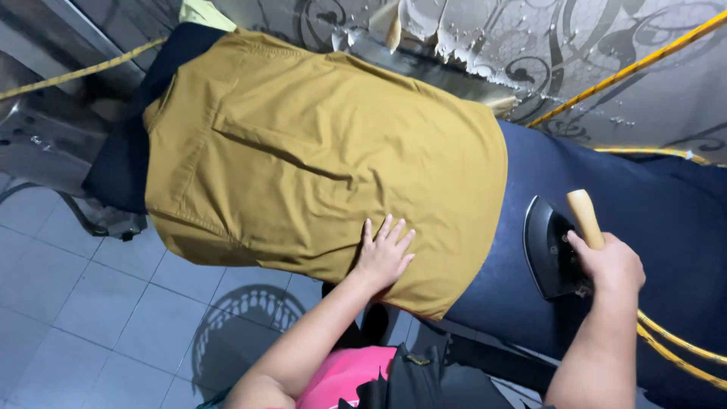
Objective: The person irons a mustard-colored shirt on a dark blue ironing board, using a steam iron and a white paper template to guide the folds. The person smooths the fabric, irons the sleeves and body, and folds the shirt neatly on the board.
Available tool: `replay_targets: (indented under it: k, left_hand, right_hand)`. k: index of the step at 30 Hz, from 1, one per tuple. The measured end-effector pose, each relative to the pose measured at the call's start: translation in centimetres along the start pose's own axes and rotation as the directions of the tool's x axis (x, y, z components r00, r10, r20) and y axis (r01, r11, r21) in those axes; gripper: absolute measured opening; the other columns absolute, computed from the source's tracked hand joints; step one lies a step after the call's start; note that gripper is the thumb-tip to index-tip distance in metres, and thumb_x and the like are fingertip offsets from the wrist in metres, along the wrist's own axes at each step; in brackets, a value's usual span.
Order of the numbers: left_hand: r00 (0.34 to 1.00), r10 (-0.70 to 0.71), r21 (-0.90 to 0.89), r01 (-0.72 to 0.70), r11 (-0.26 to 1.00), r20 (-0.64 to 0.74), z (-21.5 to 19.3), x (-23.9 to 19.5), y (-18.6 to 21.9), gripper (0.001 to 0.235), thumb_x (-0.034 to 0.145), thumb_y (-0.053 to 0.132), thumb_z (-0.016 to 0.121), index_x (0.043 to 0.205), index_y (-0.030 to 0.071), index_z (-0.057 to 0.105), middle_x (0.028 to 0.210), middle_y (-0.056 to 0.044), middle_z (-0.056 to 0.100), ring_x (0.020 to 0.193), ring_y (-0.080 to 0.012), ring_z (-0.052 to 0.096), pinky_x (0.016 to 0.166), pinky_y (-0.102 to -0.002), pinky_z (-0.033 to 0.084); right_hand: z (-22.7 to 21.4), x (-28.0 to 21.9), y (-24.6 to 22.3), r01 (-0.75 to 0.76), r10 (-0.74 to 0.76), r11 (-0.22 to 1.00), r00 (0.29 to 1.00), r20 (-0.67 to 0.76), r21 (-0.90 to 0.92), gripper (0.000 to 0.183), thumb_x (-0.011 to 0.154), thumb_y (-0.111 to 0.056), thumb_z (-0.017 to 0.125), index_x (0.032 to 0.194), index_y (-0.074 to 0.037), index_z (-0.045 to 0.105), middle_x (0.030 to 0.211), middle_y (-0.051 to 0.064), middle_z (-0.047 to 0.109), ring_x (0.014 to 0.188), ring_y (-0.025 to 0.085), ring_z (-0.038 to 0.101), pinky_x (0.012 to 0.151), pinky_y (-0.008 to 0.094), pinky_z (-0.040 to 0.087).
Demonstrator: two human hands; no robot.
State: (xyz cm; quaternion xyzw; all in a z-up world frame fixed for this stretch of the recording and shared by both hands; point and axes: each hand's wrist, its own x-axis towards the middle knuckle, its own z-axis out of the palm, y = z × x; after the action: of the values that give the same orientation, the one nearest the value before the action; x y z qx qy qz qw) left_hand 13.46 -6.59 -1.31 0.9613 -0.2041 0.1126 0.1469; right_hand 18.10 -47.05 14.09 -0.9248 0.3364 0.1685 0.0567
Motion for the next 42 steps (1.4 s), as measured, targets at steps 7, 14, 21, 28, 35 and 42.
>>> replay_targets:
  k: [7, 14, 21, 28, 35, 42]
  left_hand:
    - [0.935, -0.333, -0.062, 0.328, 0.943, -0.121, -4.2, 4.9, -10.8, 0.053, 0.096, 0.046, 0.056, 0.143, 0.02, 0.059, 0.155, -0.012, 0.048, 0.149, -0.0421, 0.031, 0.116, -0.074, 0.017]
    - [0.777, -0.619, 0.036, 0.626, 0.779, -0.119, -6.8, 8.5, -23.6, 0.053, 0.099, 0.051, 0.052, 0.145, 0.025, 0.055, 0.156, -0.008, 0.048, 0.155, -0.0376, 0.026, 0.115, -0.074, 0.022]
    - [0.645, -0.747, 0.078, 0.763, 0.642, -0.162, -16.4, 7.7, -35.7, 0.051, 0.102, 0.044, 0.053, 0.146, 0.02, 0.054, 0.153, -0.012, 0.052, 0.153, -0.0404, 0.03, 0.114, -0.074, 0.023]
    - [0.616, -0.763, 0.093, 0.786, 0.611, -0.198, -16.7, 13.4, -49.7, 0.049, 0.101, 0.046, 0.049, 0.141, 0.018, 0.056, 0.15, -0.011, 0.056, 0.152, -0.04, 0.032, 0.114, -0.075, 0.022]
    - [0.639, -0.751, 0.044, 0.756, 0.653, 0.165, -16.4, 22.5, -54.2, 0.053, 0.099, 0.053, 0.045, 0.132, 0.016, 0.064, 0.14, -0.009, 0.061, 0.141, -0.0333, 0.045, 0.108, -0.068, 0.034]
    - [0.67, -0.733, -0.437, 0.699, 0.566, 0.121, -7.6, 29.1, -58.4, 0.036, 0.085, 0.062, 0.067, 0.099, 0.03, 0.076, 0.099, 0.007, 0.077, 0.11, -0.0218, 0.072, 0.08, -0.044, 0.06]
  right_hand:
    - [-4.8, -4.0, -10.9, 0.229, -0.208, 0.936, 0.972, -0.106, 0.269, 0.042, 0.082, -0.062, 0.072, 0.107, -0.03, 0.078, 0.072, 0.005, 0.073, 0.072, 0.027, 0.07, 0.068, 0.041, 0.049]
    - [-1.8, -6.2, -30.8, 0.678, -0.696, 0.712, 0.716, -0.051, -0.185, 0.037, 0.084, -0.047, 0.072, 0.119, -0.033, 0.071, 0.106, 0.005, 0.08, 0.111, 0.03, 0.074, 0.089, 0.045, 0.06]
    - [2.0, -0.6, -41.3, 0.58, -0.583, 0.812, 0.798, -0.153, -0.067, 0.049, 0.089, -0.064, 0.064, 0.113, -0.023, 0.075, 0.1, 0.009, 0.079, 0.107, 0.03, 0.074, 0.09, 0.048, 0.059]
    - [-0.8, -8.5, -43.6, 0.677, -0.692, 0.707, 0.722, -0.005, -0.204, 0.045, 0.08, -0.058, 0.069, 0.106, -0.021, 0.077, 0.082, 0.01, 0.082, 0.079, 0.027, 0.081, 0.076, 0.036, 0.065]
    - [0.2, -7.6, -44.0, 0.533, -0.557, 0.829, 0.815, -0.159, -0.17, 0.042, 0.078, -0.063, 0.07, 0.097, -0.026, 0.074, 0.073, 0.006, 0.078, 0.079, 0.027, 0.078, 0.079, 0.04, 0.062]
    - [2.0, -5.3, -47.0, 0.449, -0.458, 0.889, 0.861, -0.22, -0.093, 0.051, 0.079, -0.073, 0.07, 0.097, -0.024, 0.072, 0.08, 0.006, 0.077, 0.097, 0.031, 0.076, 0.081, 0.043, 0.06]
